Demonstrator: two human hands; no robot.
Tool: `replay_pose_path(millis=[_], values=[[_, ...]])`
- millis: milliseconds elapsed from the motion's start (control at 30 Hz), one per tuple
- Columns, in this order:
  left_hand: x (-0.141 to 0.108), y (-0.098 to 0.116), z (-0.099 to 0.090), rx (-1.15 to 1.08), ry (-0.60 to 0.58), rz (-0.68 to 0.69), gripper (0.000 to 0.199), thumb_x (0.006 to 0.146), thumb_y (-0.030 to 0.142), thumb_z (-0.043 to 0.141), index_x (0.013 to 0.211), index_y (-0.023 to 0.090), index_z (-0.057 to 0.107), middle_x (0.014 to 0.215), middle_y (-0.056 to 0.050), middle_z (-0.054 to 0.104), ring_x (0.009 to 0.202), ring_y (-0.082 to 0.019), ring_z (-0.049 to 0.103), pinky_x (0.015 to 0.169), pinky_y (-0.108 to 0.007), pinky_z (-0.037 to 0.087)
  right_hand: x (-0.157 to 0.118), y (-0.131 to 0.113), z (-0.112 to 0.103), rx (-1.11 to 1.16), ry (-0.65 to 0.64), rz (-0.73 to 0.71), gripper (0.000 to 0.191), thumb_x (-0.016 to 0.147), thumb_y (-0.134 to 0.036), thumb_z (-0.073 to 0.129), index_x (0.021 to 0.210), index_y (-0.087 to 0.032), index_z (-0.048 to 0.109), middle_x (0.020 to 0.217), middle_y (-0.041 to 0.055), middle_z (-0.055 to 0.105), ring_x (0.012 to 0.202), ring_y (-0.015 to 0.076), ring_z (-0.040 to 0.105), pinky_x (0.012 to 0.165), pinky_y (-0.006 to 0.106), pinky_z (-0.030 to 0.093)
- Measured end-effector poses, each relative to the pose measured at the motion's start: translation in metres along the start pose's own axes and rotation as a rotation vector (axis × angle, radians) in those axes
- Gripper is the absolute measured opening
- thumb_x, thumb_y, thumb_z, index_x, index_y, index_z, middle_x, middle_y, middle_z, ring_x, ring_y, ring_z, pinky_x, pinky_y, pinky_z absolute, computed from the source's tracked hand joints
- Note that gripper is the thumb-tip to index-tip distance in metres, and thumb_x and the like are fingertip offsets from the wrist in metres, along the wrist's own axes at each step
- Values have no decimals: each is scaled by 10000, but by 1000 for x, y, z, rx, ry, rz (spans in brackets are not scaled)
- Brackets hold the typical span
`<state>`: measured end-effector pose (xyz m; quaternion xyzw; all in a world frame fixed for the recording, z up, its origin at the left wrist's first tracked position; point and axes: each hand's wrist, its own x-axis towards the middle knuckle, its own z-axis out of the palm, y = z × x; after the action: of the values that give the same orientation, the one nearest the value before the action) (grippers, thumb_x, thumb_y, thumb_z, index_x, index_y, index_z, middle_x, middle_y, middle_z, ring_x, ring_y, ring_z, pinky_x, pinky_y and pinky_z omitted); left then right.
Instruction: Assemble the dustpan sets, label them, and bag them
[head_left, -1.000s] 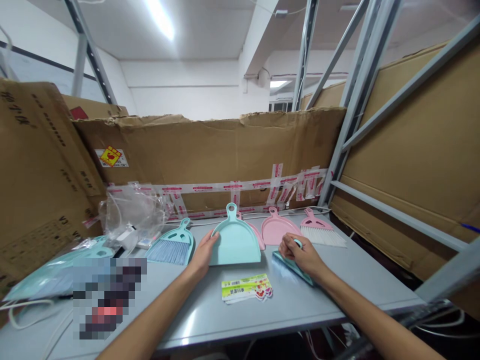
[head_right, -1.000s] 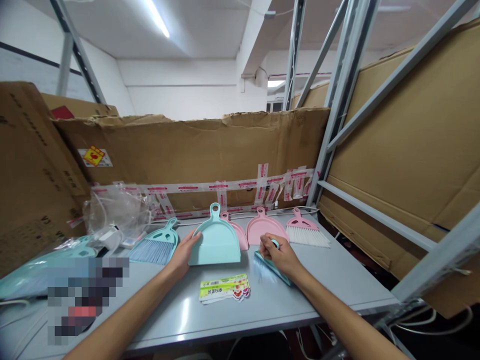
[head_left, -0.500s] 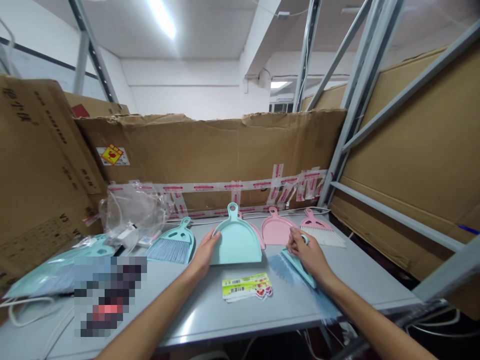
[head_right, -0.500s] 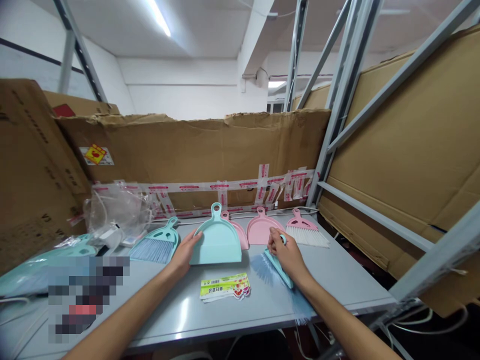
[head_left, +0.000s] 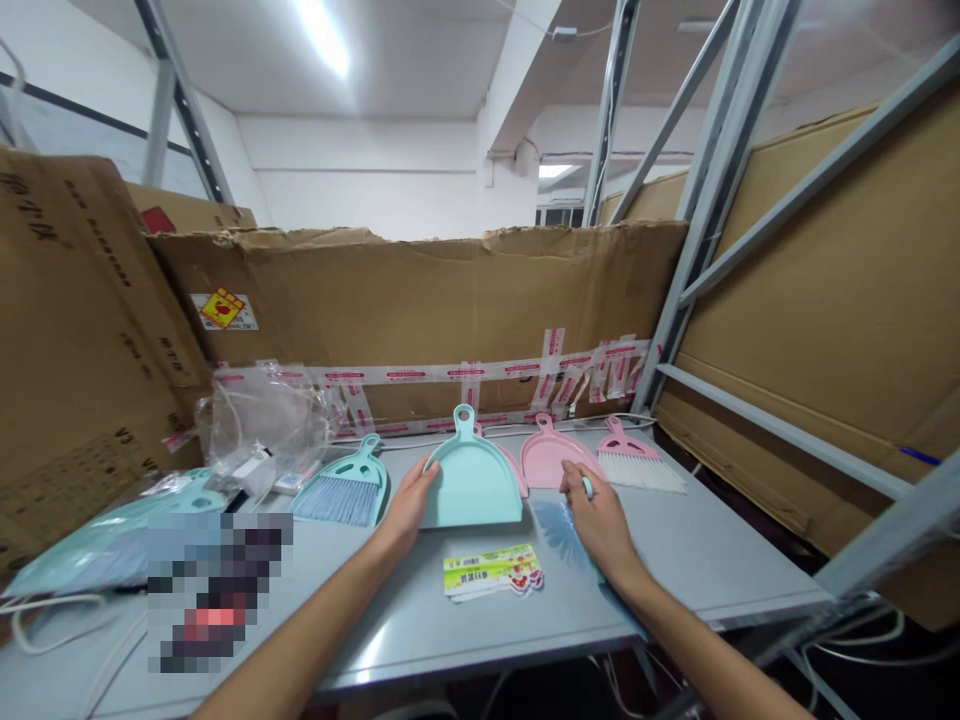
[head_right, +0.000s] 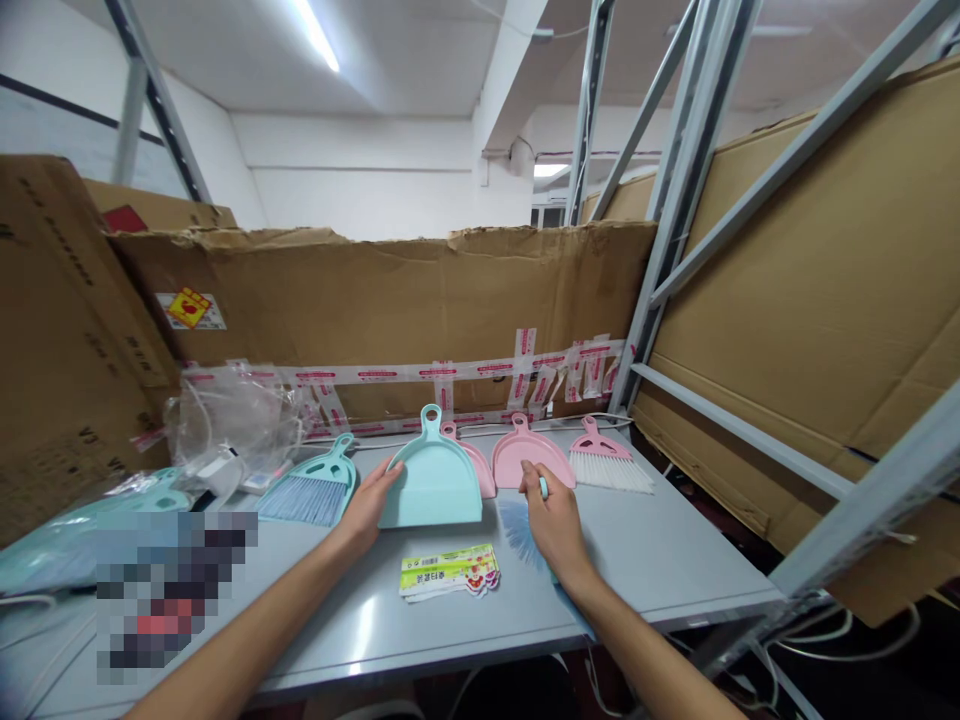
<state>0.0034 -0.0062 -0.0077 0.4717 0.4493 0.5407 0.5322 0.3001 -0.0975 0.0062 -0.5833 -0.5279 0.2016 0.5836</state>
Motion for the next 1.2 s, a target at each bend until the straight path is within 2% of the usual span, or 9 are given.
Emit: replay_pose_path(millis=[167,267,367,500,667,800,1033,1133,1200], values=[[-2,2,2,-26,39,-59,671,763,586,897,1310,211,799,1391,-119,793,1416,-379,646,1243,-471,442,-7,1,5,24,75,25,625,1029,-820,493,751,-264,560,642,-2,530,599,201,471,598,330,399],[-4,4,3,-36,27,-51,707,748,604,900,1323,207,794,1352,-124,806,1393,-379,659,1237,-478,447,-4,-4,2,27,65,37,649,1006,-850,499,739,-262,562,631,-4,514,601,202,469,592,330,399],[-4,5,3,-26,-10,-8,705,741,633,891,1297,207,810,1292,-120,827,1370,-392,668,1223,-483,466,8,-21,-9,45,-47,4,658,978,-855,557,722,-249,585,640,-3,516,617,193,474,594,320,391],[-2,3,2,1,26,19,633,759,623,872,1234,207,824,1343,-125,810,1409,-400,643,1249,-496,444,37,-57,-32,258,-266,22,621,942,-829,660,761,-235,633,591,-46,440,550,150,404,553,298,362],[3,-2,-3,4,119,-24,603,783,623,886,1245,243,806,1475,-129,745,1540,-393,539,1310,-512,368,83,-86,-40,505,-440,8,576,889,-783,768,852,-208,755,525,-101,334,467,121,339,615,368,522],[3,-5,-4,10,118,-38,620,790,672,885,1256,272,806,1478,-121,744,1567,-385,514,1321,-520,350,109,-92,-10,687,-528,82,544,908,-732,782,950,-191,819,589,-90,355,495,115,358,635,379,582],[-7,5,5,-28,-29,41,630,859,738,787,1215,221,851,1402,-121,788,1473,-396,601,1302,-528,373,115,-95,93,835,-769,142,598,946,-741,739,1109,-173,831,801,14,591,717,185,606,733,419,675],[-11,14,6,-17,-124,40,623,850,724,807,1197,209,865,1310,-122,825,1388,-397,658,1256,-516,428,115,-94,128,833,-763,135,651,896,-775,767,1147,-177,823,831,34,655,740,203,662,696,388,664],[-12,18,6,20,-180,33,621,839,714,826,1200,210,867,1241,-114,844,1311,-392,700,1208,-512,473,117,-93,143,749,-740,77,669,876,-789,770,1152,-182,819,819,27,670,699,200,680,686,374,644]])
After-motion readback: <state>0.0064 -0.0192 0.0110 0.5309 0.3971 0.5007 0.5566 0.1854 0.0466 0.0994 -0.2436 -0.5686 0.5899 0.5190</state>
